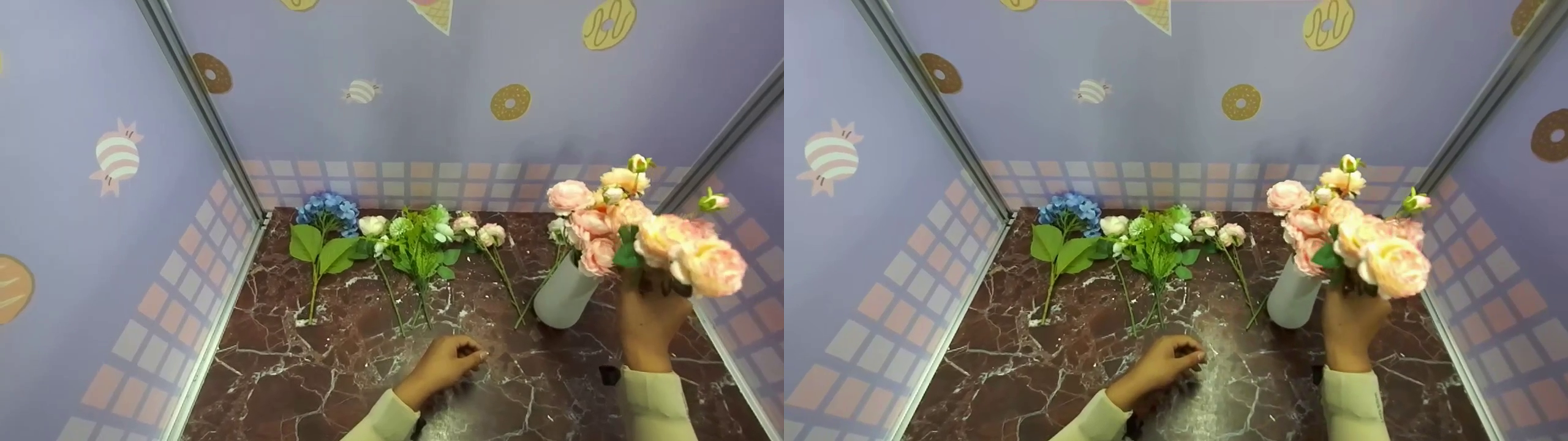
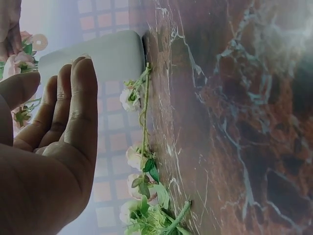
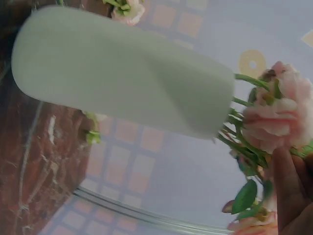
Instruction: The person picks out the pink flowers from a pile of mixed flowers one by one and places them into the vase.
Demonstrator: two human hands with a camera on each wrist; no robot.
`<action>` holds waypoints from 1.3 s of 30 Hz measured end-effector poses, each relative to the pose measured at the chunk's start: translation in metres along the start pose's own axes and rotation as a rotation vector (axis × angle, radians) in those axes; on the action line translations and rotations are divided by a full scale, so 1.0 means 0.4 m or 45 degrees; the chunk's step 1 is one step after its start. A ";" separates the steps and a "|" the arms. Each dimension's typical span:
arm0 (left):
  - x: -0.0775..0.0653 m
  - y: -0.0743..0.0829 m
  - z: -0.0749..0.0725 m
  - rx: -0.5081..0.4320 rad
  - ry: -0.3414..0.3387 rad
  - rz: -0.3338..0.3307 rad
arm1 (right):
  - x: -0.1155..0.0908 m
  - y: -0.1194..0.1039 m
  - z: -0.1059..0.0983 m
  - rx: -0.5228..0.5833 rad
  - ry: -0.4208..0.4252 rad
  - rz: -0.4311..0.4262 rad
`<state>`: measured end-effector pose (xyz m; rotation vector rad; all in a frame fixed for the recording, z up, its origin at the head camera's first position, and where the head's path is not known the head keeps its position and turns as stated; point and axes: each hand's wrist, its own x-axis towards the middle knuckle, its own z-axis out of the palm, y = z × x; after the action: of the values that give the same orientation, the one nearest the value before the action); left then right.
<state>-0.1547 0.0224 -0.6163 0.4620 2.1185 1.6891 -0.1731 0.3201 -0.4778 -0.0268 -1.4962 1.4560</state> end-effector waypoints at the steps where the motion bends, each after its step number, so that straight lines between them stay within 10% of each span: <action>1: -0.002 -0.002 0.001 0.000 0.004 -0.008 | -0.002 0.012 -0.007 0.070 -0.004 0.000; 11: -0.002 -0.008 0.000 -0.009 0.014 -0.006 | 0.007 0.050 -0.022 -0.168 -0.006 -0.048; 16: 0.002 -0.005 0.003 0.000 0.001 -0.026 | 0.016 0.070 -0.019 -0.569 -0.069 -0.232; 39: 0.017 -0.005 0.006 0.033 -0.011 -0.015 | 0.026 0.120 -0.053 -0.832 -0.268 -0.150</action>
<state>-0.1595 0.0272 -0.6194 0.4623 2.1349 1.6524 -0.1934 0.3552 -0.5127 -0.1820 -2.0562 0.8452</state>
